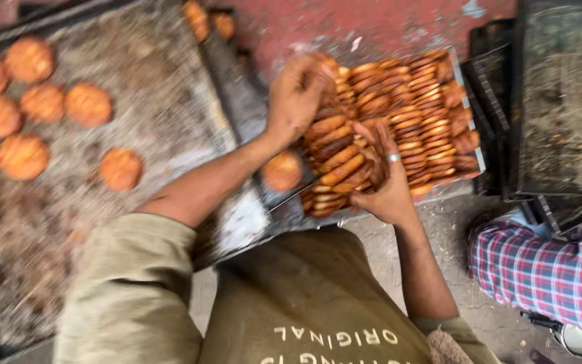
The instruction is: The person moves various pastries between metal trays by hand, stacking small ring-shaped pastries and arranging larger flat pastries into organized rows.
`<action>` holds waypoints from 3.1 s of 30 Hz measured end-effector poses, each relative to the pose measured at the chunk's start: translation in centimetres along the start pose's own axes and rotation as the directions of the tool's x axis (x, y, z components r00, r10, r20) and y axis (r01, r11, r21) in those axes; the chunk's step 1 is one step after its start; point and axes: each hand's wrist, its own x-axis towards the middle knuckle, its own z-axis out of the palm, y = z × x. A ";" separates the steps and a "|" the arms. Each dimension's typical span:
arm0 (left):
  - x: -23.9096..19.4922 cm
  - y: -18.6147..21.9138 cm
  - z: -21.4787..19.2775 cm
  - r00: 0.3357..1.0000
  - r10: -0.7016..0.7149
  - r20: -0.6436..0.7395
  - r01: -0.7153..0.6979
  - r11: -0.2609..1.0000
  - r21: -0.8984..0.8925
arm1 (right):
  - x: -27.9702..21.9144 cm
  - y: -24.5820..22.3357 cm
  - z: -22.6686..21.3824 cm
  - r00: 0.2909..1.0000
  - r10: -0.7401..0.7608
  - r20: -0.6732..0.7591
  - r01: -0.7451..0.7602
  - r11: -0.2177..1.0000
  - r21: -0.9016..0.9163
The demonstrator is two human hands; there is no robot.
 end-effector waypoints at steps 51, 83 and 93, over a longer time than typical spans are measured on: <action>-9.6 0.9 -49.8 0.911 -0.001 -0.412 0.412 0.046 0.910 | 6.0 2.3 2.4 0.853 -0.449 -0.267 0.158 0.709 -0.687; -13.1 8.5 -33.0 0.811 -0.580 0.072 0.184 0.371 0.910 | 19.6 -1.4 25.7 0.840 0.457 0.294 0.308 0.045 -0.950; -6.0 7.7 -31.5 0.805 -0.568 0.170 0.185 0.513 0.838 | 25.1 -3.0 27.0 0.723 0.383 0.576 0.471 0.337 -0.815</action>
